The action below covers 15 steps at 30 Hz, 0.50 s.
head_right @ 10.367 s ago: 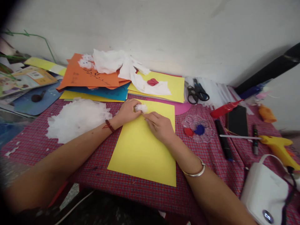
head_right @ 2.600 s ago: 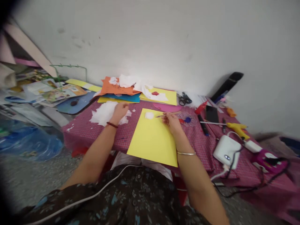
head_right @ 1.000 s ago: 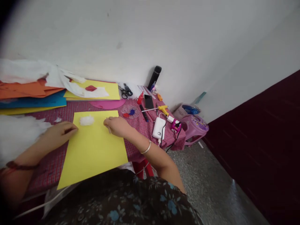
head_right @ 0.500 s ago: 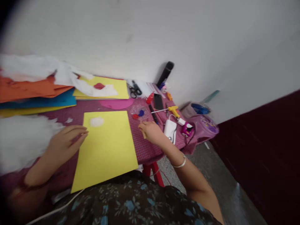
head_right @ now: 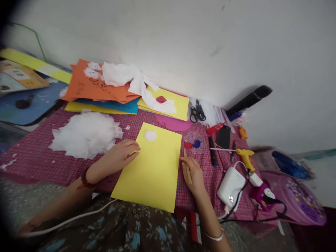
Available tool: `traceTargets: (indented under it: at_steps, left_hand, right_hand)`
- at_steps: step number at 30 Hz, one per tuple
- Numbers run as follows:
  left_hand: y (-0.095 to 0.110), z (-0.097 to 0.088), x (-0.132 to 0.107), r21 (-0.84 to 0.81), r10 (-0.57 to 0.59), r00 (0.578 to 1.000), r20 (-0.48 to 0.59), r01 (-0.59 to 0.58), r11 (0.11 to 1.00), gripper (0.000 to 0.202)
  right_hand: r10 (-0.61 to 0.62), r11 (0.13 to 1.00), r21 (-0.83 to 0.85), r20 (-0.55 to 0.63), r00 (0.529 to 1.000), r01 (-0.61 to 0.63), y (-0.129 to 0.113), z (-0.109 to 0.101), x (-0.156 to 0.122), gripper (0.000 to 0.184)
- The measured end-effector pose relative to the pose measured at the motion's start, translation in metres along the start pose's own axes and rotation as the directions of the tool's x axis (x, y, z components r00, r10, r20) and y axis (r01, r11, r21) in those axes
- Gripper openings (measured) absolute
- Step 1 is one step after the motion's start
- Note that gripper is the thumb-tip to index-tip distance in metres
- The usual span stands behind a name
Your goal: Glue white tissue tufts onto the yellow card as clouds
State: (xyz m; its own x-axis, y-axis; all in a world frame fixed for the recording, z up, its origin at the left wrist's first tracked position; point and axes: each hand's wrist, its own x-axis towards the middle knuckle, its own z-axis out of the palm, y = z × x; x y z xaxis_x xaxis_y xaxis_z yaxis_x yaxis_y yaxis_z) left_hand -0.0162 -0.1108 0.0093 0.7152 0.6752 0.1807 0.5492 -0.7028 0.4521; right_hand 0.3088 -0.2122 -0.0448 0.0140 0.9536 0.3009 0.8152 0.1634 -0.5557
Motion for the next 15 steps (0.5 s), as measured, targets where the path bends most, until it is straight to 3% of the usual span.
traceTargets:
  at_steps: [4, 8, 11, 15]
  left_hand:
    - [-0.002, 0.003, -0.001, 0.034, 0.026, 0.991, 0.133, -0.031, 0.999, 0.021]
    - [-0.012, 0.006, 0.004, 0.036, -0.01, 0.99, 0.143, 0.004, 0.999, 0.022]
    - [-0.016, 0.005, 0.008, 0.046, -0.103, 0.994, 0.043, 0.101, 0.994, 0.027]
    - [-0.016, 0.002, 0.009, -0.061, -0.199, 0.951, -0.235, 0.19, 0.98, 0.041]
  right_hand:
    - [0.041, 0.998, 0.048, -0.042, 0.998, -0.039, 0.009, 0.006, 0.001, 0.02]
    - [0.082, 0.994, 0.072, -0.054, 0.995, -0.078, 0.012, 0.006, 0.004, 0.022]
    - [0.073, 0.994, 0.082, -0.07, 0.995, -0.067, 0.011, 0.007, 0.005, 0.022]
    - [0.04, 0.998, 0.056, -0.093, 0.995, -0.035, 0.012, 0.007, 0.004, 0.024]
